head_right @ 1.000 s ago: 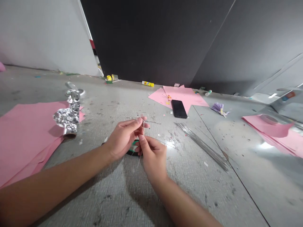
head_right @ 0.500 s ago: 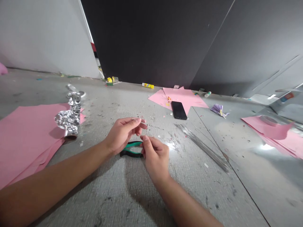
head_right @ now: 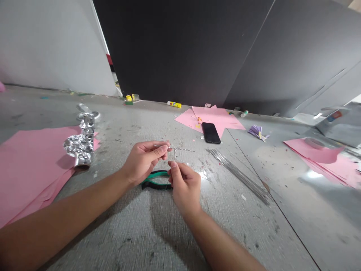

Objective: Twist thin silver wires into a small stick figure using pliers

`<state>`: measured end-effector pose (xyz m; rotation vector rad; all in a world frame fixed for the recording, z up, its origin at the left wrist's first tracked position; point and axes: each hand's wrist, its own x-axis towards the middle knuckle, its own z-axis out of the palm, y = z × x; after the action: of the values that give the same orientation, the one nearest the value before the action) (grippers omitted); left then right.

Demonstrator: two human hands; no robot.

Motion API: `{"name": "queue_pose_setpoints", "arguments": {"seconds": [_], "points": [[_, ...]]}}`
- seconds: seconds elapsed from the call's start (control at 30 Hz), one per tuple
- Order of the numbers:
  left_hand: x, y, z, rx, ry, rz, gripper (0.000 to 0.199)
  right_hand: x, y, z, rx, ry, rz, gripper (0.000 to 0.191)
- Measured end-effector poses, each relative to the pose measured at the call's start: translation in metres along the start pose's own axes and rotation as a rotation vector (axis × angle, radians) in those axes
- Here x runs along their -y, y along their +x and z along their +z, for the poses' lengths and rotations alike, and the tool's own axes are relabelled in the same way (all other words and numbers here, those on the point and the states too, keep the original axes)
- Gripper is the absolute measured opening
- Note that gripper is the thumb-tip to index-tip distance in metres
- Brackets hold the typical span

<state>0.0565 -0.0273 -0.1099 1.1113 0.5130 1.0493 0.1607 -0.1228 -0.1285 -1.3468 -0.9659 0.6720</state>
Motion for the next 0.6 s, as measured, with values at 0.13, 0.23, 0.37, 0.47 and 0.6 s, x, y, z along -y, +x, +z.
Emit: {"name": "queue_pose_setpoints", "arguments": {"seconds": [0.13, 0.23, 0.37, 0.47, 0.6], "points": [[0.002, 0.000, -0.002, -0.017, 0.117, 0.070, 0.014, 0.002, 0.001, -0.001, 0.001, -0.061, -0.052, 0.033], [0.002, 0.001, -0.002, -0.007, 0.067, 0.044, 0.010, 0.002, 0.001, -0.002, -0.002, -0.082, -0.087, 0.030], [-0.004, 0.004, -0.007, 0.039, 0.009, -0.031, 0.008, 0.000, -0.001, -0.003, -0.007, -0.135, -0.156, 0.028], [-0.016, 0.007, -0.014, 0.146, 0.272, 0.023, 0.010, -0.001, 0.001, -0.004, -0.013, -0.245, -0.231, 0.027], [-0.038, 0.009, -0.017, 0.301, 0.803, 0.366, 0.012, -0.001, 0.008, -0.008, 0.031, -0.309, -0.371, 0.016]]}}
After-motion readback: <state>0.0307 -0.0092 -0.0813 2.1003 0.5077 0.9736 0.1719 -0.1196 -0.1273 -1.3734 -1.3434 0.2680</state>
